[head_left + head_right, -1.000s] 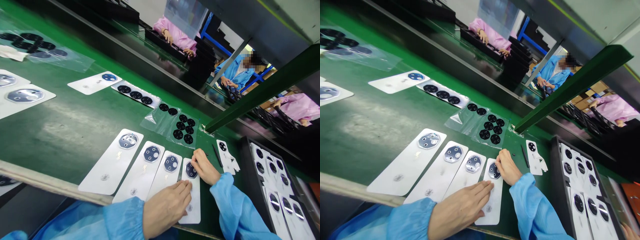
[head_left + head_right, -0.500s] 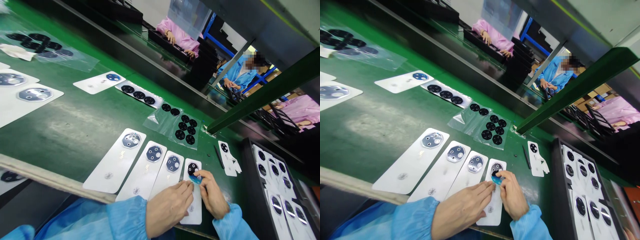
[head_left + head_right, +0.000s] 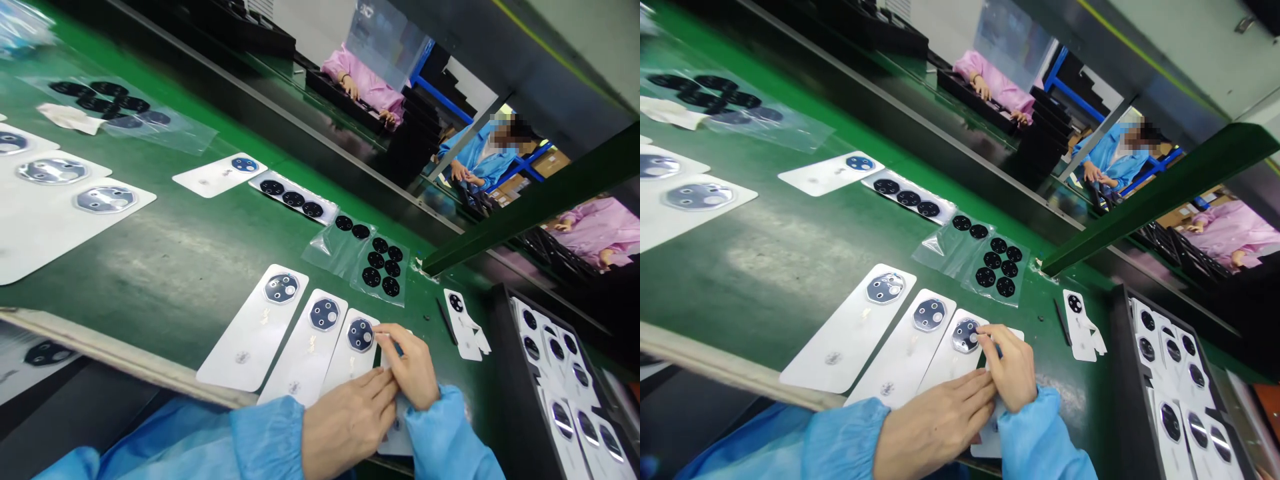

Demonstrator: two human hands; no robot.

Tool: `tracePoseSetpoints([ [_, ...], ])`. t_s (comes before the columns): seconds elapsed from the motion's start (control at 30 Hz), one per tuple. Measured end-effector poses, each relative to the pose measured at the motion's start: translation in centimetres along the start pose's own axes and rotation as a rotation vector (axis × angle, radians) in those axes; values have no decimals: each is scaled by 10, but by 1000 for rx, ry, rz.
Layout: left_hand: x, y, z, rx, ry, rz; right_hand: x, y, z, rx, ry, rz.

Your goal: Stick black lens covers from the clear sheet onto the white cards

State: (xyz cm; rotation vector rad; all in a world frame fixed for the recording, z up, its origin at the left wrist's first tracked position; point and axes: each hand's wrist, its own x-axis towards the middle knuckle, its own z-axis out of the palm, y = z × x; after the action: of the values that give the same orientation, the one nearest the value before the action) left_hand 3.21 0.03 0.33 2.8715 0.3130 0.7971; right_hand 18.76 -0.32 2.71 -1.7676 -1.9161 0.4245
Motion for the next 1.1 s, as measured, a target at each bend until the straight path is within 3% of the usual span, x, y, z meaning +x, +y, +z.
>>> tracePoseSetpoints([
  [0.13, -18, -9, -11, 103, 70, -76, 3, -3, 12, -159, 24, -79],
  [0.27, -32, -17, -13, 182, 68, -108, 1, -2, 21, -355, 57, -151],
  [0.5, -37, -20, -11, 162, 42, -98, 0, -3, 30, -449, 108, -192],
  [0.6, -36, -19, -13, 156, 35, -109, -2, -3, 28, -368, 105, -142],
  [0.83, -36, -19, -15, 143, 44, -123, 24, 2, 17, -221, 4, 2],
  [1.1, -35, -22, -17, 130, 11, -124, 48, 1, 10, -245, -250, -54],
])
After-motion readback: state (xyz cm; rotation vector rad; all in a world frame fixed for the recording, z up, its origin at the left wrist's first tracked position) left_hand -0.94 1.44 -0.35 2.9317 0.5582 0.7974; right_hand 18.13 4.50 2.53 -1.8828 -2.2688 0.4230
